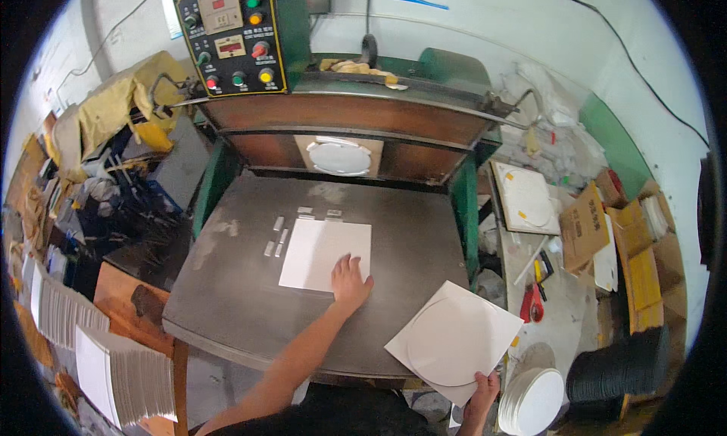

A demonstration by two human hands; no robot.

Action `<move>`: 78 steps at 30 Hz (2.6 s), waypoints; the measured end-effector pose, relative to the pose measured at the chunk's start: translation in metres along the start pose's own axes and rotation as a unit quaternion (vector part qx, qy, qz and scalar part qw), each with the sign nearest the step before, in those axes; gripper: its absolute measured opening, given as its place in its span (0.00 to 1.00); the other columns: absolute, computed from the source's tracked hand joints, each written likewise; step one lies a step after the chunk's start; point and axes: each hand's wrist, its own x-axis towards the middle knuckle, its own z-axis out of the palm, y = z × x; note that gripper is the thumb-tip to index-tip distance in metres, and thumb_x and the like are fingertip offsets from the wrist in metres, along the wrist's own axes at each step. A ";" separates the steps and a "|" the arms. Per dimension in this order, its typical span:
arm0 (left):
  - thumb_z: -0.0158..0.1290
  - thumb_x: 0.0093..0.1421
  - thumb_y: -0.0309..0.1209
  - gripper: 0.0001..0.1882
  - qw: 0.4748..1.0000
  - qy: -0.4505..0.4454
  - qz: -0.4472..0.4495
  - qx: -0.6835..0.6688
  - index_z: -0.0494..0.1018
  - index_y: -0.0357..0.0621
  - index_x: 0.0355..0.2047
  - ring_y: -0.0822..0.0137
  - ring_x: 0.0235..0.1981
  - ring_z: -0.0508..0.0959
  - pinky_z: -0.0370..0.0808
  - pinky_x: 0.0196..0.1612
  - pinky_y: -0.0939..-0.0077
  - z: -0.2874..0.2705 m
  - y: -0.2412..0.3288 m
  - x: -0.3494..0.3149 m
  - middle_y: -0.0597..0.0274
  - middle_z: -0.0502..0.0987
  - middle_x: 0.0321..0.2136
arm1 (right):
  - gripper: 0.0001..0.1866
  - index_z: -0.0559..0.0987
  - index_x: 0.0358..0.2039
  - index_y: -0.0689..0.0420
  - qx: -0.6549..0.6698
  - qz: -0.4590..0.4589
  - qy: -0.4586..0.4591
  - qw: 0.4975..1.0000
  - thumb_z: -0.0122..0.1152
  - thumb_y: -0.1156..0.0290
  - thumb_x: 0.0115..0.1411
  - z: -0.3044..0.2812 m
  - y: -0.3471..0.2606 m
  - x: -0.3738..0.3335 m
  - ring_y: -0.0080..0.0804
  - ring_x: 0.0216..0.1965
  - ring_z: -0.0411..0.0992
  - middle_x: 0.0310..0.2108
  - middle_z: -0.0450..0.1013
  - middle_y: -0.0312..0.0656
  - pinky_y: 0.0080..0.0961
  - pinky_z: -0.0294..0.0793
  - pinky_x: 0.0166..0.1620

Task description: The person takes square paper sheets from a stack and places them onto a machine plate, then removes die-cut circular sections and places them into a bin.

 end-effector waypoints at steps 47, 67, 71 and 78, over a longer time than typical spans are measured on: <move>0.48 0.67 0.33 0.24 0.532 -0.688 -0.177 -0.461 0.56 0.37 0.59 0.55 0.54 0.72 0.72 0.57 0.57 0.200 0.400 -0.405 0.51 0.67 0.55 | 0.34 0.70 0.47 0.70 -0.320 0.511 0.405 0.687 0.66 0.55 0.49 -0.440 0.272 -0.389 0.58 0.47 0.72 0.44 0.73 0.64 0.43 0.71 0.52; 0.51 0.63 0.34 0.16 0.944 -0.185 -0.129 -0.239 0.72 0.37 0.47 0.67 0.31 0.80 0.75 0.36 0.73 -0.129 -0.019 -0.298 0.57 0.80 0.32 | 0.11 0.72 0.37 0.60 -0.060 0.446 -0.044 0.892 0.54 0.63 0.64 -0.336 0.342 -0.069 0.39 0.29 0.73 0.30 0.73 0.47 0.31 0.77 0.31; 0.49 0.61 0.27 0.11 0.927 0.262 -0.201 -0.177 0.74 0.37 0.43 0.66 0.33 0.79 0.75 0.37 0.70 -0.289 -0.199 -0.382 0.56 0.79 0.32 | 0.12 0.72 0.38 0.61 -0.240 0.445 -0.179 0.844 0.55 0.64 0.63 -0.216 0.313 -0.063 0.39 0.30 0.74 0.31 0.74 0.47 0.32 0.78 0.31; 0.55 0.62 0.39 0.24 0.658 0.610 -0.384 0.218 0.69 0.30 0.50 0.59 0.34 0.75 0.71 0.40 0.66 -0.523 -0.309 -0.559 0.54 0.76 0.35 | 0.13 0.73 0.41 0.63 -0.383 0.372 -0.373 0.759 0.55 0.66 0.63 -0.043 0.316 -0.093 0.39 0.31 0.76 0.32 0.75 0.47 0.34 0.78 0.30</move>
